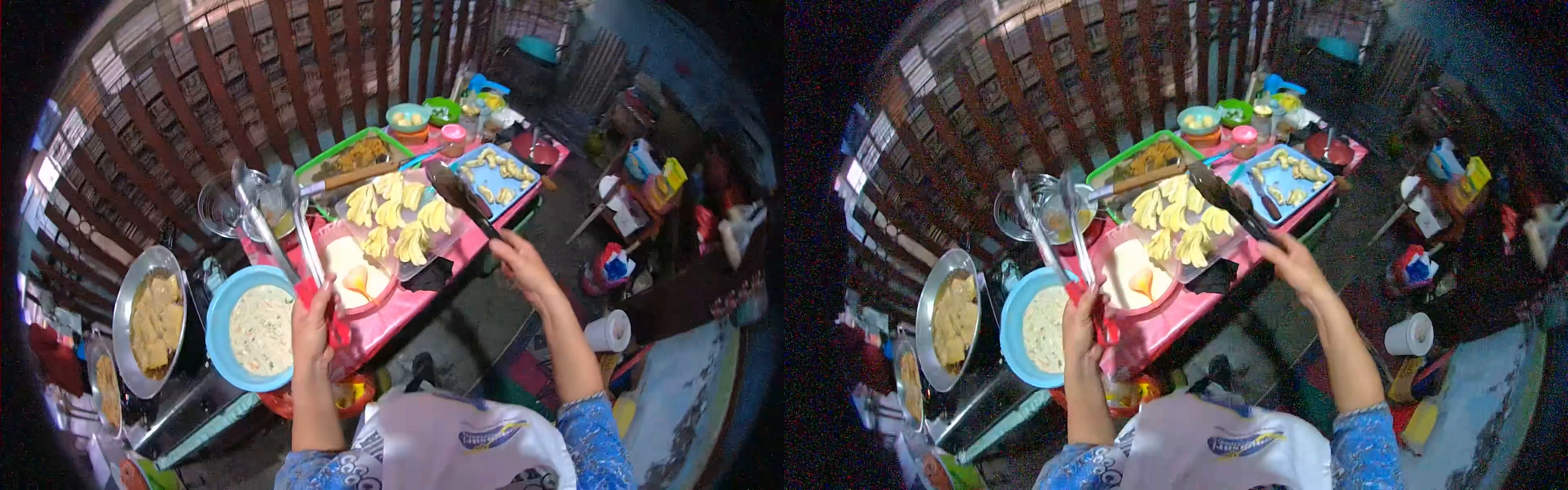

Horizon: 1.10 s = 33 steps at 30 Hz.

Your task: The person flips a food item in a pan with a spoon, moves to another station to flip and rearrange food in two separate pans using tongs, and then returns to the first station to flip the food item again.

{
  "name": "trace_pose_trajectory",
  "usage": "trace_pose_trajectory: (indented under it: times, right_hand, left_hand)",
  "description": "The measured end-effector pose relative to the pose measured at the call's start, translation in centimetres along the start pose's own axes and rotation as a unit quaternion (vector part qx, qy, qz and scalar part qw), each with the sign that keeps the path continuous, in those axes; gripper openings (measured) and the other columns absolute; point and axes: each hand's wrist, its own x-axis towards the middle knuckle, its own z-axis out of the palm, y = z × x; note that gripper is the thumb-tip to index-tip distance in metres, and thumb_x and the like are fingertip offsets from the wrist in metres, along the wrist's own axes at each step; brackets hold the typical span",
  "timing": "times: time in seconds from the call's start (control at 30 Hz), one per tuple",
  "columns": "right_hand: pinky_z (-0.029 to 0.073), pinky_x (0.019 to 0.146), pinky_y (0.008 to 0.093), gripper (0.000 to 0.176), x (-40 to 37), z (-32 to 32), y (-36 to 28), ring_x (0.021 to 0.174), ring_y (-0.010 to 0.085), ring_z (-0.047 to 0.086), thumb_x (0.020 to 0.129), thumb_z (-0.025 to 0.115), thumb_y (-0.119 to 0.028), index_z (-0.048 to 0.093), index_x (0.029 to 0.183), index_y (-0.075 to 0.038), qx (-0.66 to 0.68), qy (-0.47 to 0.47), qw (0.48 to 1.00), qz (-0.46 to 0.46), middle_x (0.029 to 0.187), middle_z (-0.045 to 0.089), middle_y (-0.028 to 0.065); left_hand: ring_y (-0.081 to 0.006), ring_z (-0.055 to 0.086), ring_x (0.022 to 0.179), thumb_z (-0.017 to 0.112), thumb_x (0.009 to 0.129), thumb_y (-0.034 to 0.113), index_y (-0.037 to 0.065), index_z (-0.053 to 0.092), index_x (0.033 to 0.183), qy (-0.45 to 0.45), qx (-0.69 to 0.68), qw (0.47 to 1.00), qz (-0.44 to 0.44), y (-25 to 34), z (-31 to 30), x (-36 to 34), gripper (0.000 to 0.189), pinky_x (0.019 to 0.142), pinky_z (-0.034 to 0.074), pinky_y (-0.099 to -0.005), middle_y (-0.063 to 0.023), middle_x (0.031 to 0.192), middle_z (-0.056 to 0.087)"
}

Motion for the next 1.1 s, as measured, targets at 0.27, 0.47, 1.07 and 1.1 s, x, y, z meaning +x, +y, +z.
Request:
trace_pose_trajectory:
  times: [0.27, 0.47, 1.07, 1.1]
  right_hand:
    - [0.042, 0.088, 0.0383, 0.079, 24.2, -1.6, -3.5, 0.104, 0.0353, 0.052, 0.064, 0.073, -0.043, 0.043, 0.116, 0.007, -0.371, -0.009, 0.912, -0.173, 0.111, 0.052, 0.0267]
    - [0.041, 0.089, 0.0413, 0.09, 42.0, 4.2, -0.7, 0.107, 0.0391, 0.049, 0.062, 0.075, -0.041, 0.03, 0.124, 0.008, -0.39, -0.138, 0.862, -0.292, 0.118, 0.046, 0.0293]
    - [0.042, 0.087, 0.0367, 0.048, 45.2, -9.3, -4.5, 0.097, 0.0313, 0.053, 0.076, 0.065, -0.02, 0.05, 0.117, 0.001, -0.346, -0.196, 0.853, -0.338, 0.106, 0.054, 0.0177]
    - [0.043, 0.084, 0.0358, 0.044, 44.7, -12.2, -4.0, 0.093, 0.0302, 0.054, 0.076, 0.065, -0.017, 0.052, 0.114, 0.001, -0.345, -0.158, 0.843, -0.381, 0.102, 0.055, 0.0172]
  left_hand:
    - [-0.0081, 0.05, 0.062, 0.06, 0.083, 0.016, 0.0, 0.054, 0.103, 0.104, 0.054, 0.993, 0.011, -0.7, 8.8, 6.6, 0.027, 0.05, 0.042, -0.021, -0.0025, 0.074, 0.052]
    - [-0.0096, 0.05, 0.06, 0.06, 0.078, 0.011, 0.001, 0.053, 0.105, 0.256, 0.128, 0.957, 0.044, -2.6, 15.2, 8.5, 0.03, 0.052, 0.043, -0.0225, -0.0031, 0.075, 0.054]
    - [-0.0199, 0.054, 0.056, 0.053, 0.078, 0.001, 0.001, 0.046, 0.09, 0.202, -0.006, 0.975, -0.092, -15.0, 24.7, 39.2, 0.014, 0.048, 0.05, -0.0412, -0.0079, 0.069, 0.049]
    - [-0.0199, 0.054, 0.056, 0.053, 0.078, 0.001, 0.001, 0.046, 0.09, 0.192, -0.007, 0.977, -0.094, -15.5, 24.5, 41.1, 0.014, 0.048, 0.05, -0.0412, -0.0079, 0.069, 0.049]
